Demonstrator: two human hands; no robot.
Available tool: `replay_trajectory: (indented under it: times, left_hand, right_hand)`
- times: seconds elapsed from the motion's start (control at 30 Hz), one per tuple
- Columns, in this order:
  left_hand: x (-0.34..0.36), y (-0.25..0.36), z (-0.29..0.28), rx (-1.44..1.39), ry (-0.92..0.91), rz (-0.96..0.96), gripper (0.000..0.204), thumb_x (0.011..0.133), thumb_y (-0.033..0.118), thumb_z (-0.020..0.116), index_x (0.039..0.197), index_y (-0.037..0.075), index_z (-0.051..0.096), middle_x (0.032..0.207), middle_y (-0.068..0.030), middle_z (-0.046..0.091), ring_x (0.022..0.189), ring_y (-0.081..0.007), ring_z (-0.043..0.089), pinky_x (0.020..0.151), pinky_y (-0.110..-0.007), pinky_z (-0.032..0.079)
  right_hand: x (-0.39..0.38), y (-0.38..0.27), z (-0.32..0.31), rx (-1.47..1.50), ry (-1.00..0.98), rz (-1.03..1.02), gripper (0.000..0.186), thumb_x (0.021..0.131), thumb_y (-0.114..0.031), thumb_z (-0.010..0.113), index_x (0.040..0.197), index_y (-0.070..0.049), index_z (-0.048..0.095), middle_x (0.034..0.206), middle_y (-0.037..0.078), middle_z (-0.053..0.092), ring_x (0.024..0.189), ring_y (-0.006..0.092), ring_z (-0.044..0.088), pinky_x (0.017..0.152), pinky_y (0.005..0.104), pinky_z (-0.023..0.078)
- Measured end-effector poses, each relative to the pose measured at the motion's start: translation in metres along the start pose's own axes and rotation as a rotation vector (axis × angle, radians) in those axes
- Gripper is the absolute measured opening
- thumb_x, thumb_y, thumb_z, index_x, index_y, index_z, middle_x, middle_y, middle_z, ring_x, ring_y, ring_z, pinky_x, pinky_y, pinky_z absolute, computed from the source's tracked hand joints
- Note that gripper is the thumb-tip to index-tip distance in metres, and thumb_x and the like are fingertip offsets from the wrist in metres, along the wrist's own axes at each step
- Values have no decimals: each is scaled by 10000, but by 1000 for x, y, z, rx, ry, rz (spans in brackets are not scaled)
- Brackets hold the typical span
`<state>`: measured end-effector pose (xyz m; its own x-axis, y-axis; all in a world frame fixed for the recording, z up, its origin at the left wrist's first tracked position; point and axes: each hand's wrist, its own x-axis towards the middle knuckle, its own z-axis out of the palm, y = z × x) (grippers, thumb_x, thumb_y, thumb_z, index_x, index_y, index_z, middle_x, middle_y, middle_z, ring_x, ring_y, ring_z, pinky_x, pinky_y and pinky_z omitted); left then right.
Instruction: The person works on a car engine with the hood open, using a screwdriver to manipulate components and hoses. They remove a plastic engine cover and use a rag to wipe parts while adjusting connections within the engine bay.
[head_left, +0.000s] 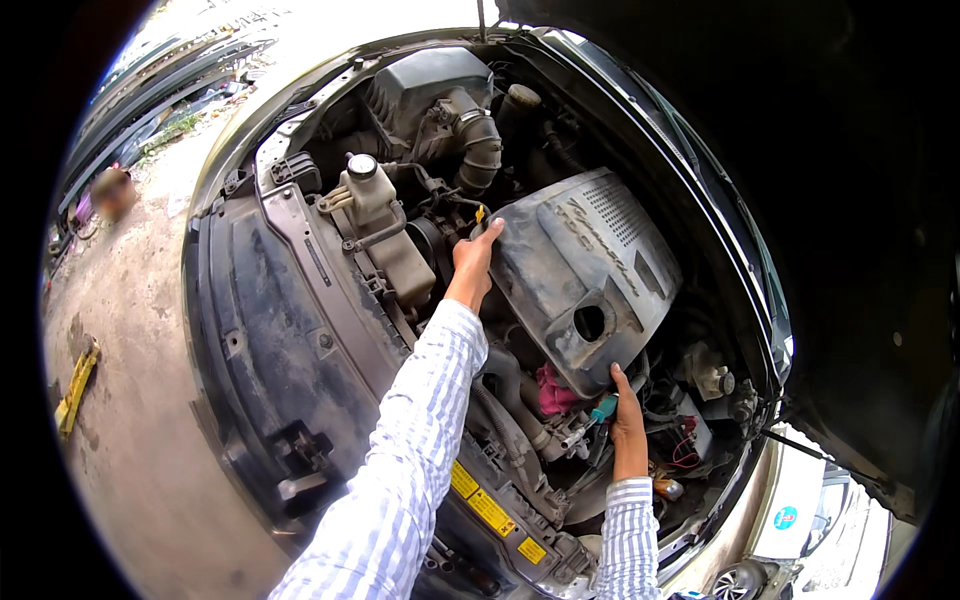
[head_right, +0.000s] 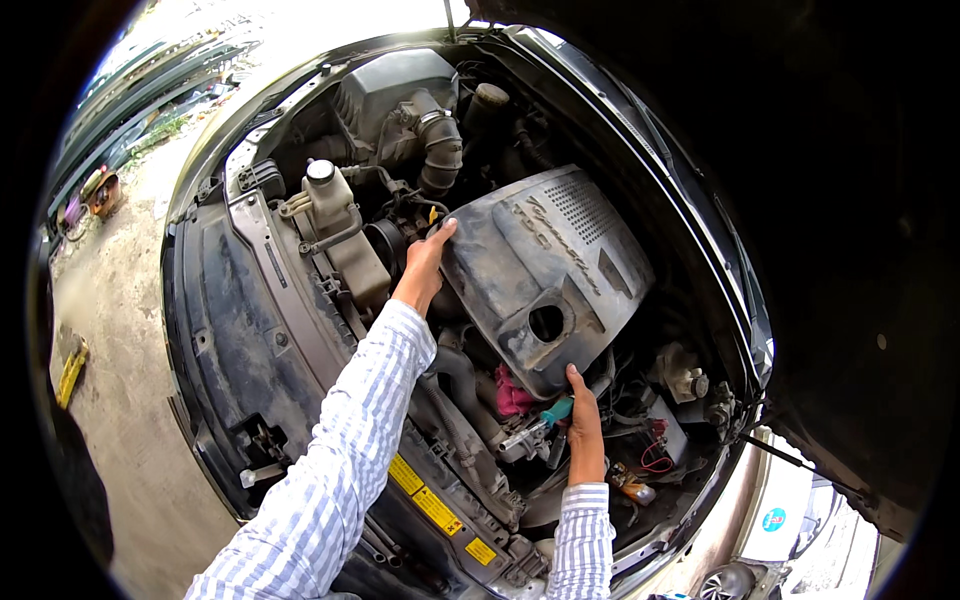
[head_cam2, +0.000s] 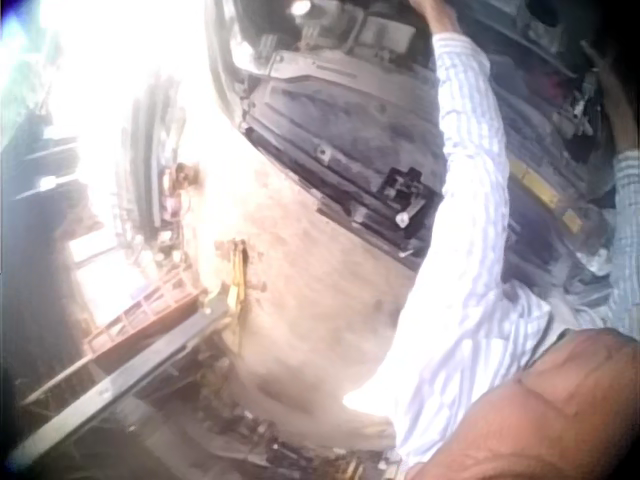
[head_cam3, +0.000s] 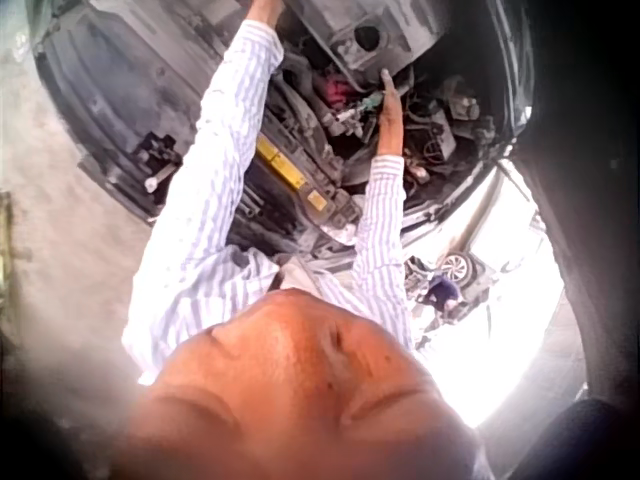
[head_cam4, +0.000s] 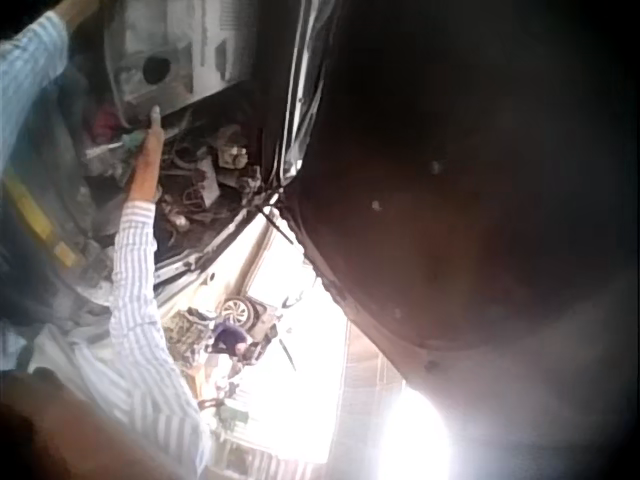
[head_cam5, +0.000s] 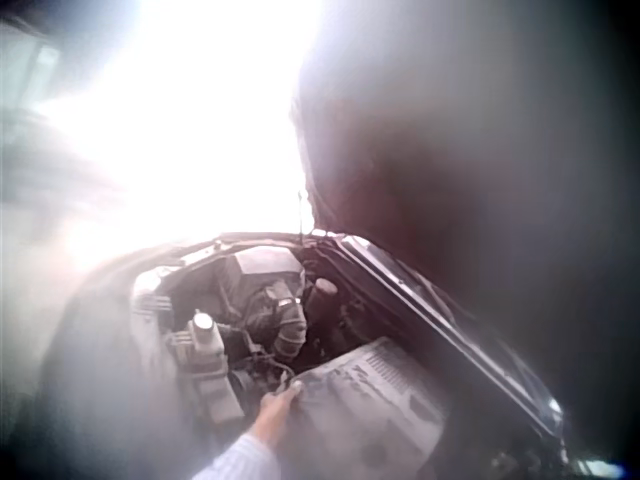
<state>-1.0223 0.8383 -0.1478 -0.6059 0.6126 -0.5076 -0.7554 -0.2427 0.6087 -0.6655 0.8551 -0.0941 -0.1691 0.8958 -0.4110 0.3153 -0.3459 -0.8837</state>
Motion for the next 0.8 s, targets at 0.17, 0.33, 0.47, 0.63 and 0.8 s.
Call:
replay_trajectory:
  times: [0.17,0.33,0.47,0.63,0.8]
  left_hand:
    - [-27,26,13,191,146,14,749,790,384,863,1239,-135,562,1199,-220,650,1082,-279,651,931,-412,512]
    - [-64,50,53,42,-592,278,452,923,408,752,1110,15,630,972,-94,695,769,-173,701,640,-295,561]
    - [-74,47,47,-45,-588,21,605,948,550,660,1232,34,520,1056,-131,649,855,-254,703,717,-332,582]
    - [-35,82,50,109,-585,166,802,946,602,624,1404,-29,440,1187,-145,640,1033,-260,683,765,-357,591]
    - [-26,129,122,342,-555,453,864,904,644,642,1405,-42,481,1213,-172,588,997,-283,631,803,-408,583]
  right_hand:
    - [-14,-16,16,50,41,-48,466,845,-598,734,913,-143,659,618,-56,530,469,95,511,413,250,346]
    - [-25,-107,-27,271,-60,-147,636,914,-696,537,1157,-120,652,677,60,638,377,113,419,405,242,334]
    - [-11,-119,-56,158,39,-161,457,900,-589,636,963,-136,643,674,4,624,382,138,494,367,256,388]
    - [-7,-129,-56,203,29,-151,475,911,-586,630,964,-114,645,740,17,623,507,154,527,418,277,370]
    - [-17,-205,-70,232,-183,-214,592,975,-632,502,760,-80,532,527,16,434,350,141,335,340,262,250]
